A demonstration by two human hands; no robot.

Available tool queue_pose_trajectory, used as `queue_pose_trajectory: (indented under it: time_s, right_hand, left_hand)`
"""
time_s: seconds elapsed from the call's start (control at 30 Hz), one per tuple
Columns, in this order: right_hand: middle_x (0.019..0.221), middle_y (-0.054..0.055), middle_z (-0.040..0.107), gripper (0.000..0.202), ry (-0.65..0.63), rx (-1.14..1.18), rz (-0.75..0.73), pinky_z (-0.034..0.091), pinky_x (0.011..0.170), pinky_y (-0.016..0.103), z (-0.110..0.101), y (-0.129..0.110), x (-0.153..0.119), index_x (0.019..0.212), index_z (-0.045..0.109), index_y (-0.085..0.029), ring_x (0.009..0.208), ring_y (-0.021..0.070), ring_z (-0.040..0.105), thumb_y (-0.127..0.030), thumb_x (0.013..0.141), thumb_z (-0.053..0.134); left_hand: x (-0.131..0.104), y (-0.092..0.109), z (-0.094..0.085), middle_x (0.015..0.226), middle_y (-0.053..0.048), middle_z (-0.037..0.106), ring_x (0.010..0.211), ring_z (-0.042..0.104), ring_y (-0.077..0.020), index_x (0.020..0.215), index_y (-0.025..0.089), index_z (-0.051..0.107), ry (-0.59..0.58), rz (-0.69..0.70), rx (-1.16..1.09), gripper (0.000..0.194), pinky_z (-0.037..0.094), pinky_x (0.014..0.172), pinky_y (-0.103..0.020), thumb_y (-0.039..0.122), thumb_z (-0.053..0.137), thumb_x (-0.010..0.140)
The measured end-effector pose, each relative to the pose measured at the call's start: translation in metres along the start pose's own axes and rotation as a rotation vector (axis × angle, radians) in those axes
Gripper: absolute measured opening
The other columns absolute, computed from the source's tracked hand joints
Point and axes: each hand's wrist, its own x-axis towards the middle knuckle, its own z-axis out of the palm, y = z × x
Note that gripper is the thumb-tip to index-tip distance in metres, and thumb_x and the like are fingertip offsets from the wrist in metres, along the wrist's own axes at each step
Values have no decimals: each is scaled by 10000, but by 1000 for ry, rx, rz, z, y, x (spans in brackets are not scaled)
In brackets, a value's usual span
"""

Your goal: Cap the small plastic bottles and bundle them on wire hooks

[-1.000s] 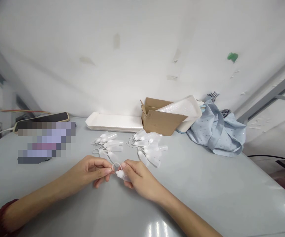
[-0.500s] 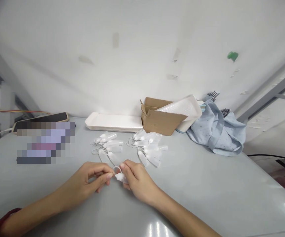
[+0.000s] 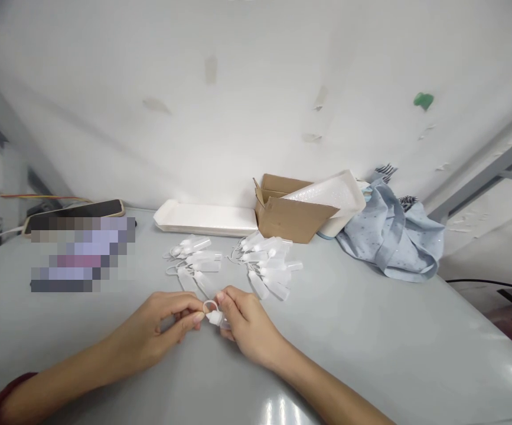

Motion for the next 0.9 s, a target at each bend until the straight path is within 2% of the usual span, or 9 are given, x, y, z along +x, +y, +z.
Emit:
queue_pose_trajectory:
  time_s: [0.17,0.37,0.6,0.9]
  right_hand:
    - [579,-52,354,393,22,-23,-28,262,434,207,-4,-5,-1,760,499,-156,468,71,321,-486,924,363]
    - [665,-22,391,381,-1,10,-10,299,452,201,-5,-7,-2,751,497,-163,534,86,344,-497,905,397]
    - [827,29,479,347,1,-37,55,396,537,197,-8,-17,-4,777,512,-183,678,121,399,-488,900,402]
    - [809,15,472,316,11,-64,78,436,590,207,-10,-18,-5,813,536,-191,694,120,409,-457,913,399]
  left_hand:
    - [6,4,-11,676,14,572,590,487,-125,916,179,654,0,-97,-56,187,407,569,-226,260,520,814]
    - [6,11,-12,630,14,580,572,482,-115,729,169,638,7,-25,-14,204,389,557,-218,247,490,844]
    - [4,12,-14,614,6,597,576,496,-125,704,173,665,33,3,-16,195,400,568,-225,212,514,822]
    - [3,13,-16,600,3,595,571,499,-124,691,162,667,37,20,-20,195,408,579,-227,205,525,817]
